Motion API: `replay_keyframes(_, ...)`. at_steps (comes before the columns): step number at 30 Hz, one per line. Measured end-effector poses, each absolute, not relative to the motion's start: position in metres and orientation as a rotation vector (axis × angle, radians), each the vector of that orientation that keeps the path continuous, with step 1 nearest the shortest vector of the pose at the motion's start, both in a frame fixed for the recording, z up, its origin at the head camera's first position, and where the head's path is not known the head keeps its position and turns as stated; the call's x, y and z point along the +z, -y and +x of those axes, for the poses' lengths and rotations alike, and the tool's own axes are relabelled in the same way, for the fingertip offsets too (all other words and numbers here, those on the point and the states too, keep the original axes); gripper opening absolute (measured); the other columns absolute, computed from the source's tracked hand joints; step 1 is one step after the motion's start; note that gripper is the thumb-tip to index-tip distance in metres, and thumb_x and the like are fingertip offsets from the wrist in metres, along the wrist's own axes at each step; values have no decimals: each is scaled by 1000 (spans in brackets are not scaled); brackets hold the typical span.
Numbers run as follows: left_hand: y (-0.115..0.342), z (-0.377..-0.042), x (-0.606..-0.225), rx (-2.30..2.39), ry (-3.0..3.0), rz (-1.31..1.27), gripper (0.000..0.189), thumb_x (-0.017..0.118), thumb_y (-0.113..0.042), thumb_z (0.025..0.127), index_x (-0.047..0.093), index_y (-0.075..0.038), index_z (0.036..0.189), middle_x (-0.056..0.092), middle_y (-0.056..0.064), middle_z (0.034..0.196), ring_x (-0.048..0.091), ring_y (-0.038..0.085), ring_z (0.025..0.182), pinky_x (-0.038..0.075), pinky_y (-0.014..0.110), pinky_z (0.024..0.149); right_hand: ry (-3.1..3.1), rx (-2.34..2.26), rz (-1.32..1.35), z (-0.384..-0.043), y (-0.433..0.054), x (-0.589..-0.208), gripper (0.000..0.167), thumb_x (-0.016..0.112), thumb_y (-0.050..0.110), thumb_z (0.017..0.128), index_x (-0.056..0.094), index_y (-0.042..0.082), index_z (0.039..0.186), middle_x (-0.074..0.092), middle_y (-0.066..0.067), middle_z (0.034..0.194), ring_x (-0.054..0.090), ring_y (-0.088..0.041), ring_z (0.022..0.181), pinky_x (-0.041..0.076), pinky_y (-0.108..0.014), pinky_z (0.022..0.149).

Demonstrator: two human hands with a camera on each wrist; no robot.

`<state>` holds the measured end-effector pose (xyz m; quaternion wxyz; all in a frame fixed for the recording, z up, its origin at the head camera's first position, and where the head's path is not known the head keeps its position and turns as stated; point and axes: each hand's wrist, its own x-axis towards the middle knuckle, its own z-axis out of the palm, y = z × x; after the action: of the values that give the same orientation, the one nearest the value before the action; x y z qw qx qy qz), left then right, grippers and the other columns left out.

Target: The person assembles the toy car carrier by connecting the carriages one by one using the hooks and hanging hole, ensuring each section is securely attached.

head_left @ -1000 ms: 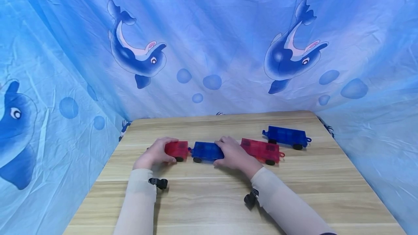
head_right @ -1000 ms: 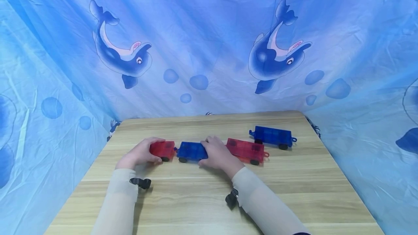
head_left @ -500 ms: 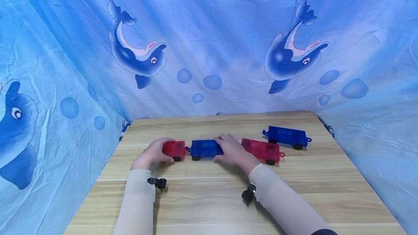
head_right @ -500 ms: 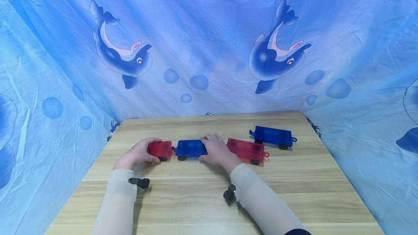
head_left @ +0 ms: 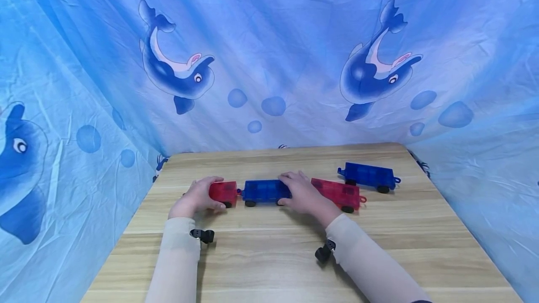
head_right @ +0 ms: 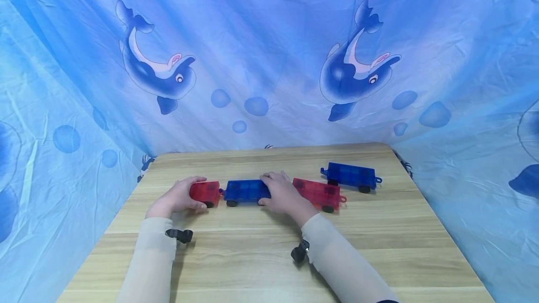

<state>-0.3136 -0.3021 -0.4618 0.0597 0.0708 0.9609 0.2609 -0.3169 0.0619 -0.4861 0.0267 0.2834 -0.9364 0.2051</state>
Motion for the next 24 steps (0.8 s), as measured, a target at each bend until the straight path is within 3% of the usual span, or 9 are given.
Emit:
replay_keyframes(2, 301, -314, -461, 779, -2928, 242, 101, 100, -33, 70, 50, -13, 155, 55, 20, 149, 47, 48, 137, 22, 71, 118, 2879, 663, 857, -314, -68, -483, 79, 82, 41, 93, 48, 10, 157, 48, -8, 158, 37, -32, 151, 14, -59, 126)
replay_keyframes(4, 299, -315, -461, 776, -2942, 254, 100, 99, -36, 72, 49, -14, 156, 54, 19, 150, 45, 48, 138, 23, 70, 118, 2855, 684, 848, -312, -74, -480, 79, 82, 40, 92, 49, 10, 157, 50, -7, 156, 40, -31, 149, 13, -58, 126)
replay_keyframes(9, 295, -316, -460, 803, -2956, 267, 96, 94, -44, 77, 48, -18, 157, 50, 17, 154, 45, 44, 136, 46, 65, 104, 2828, 721, 813, -308, -93, -471, 79, 83, 40, 91, 50, 10, 156, 51, -9, 156, 41, -32, 148, 12, -57, 127)
replay_keyframes(12, 292, -316, -459, 858, -2937, 285, 95, 91, -48, 79, 47, -19, 158, 47, 19, 156, 49, 44, 135, 49, 63, 103, 2849, 734, 781, -308, -105, -466, 82, 83, 43, 91, 49, 10, 157, 49, -11, 157, 38, -37, 150, 14, -60, 125)
replay_keyframes(17, 284, -315, -459, 895, -2937, 325, 95, 88, -54, 81, 46, -20, 159, 43, 18, 160, 45, 44, 141, 45, 64, 107, 2928, 722, 724, -308, -124, -460, 89, 83, 50, 89, 44, 12, 160, 45, -14, 160, 34, -44, 150, 25, -66, 120)
replay_keyframes(24, 268, -315, -459, 958, -2942, 405, 88, 89, -50, 81, 50, -26, 155, 42, 11, 162, 35, 40, 150, 38, 66, 113, 3018, 684, 670, -310, -147, -455, 97, 91, 45, 81, 45, 8, 159, 50, -18, 154, 48, -43, 138, 44, -63, 110)
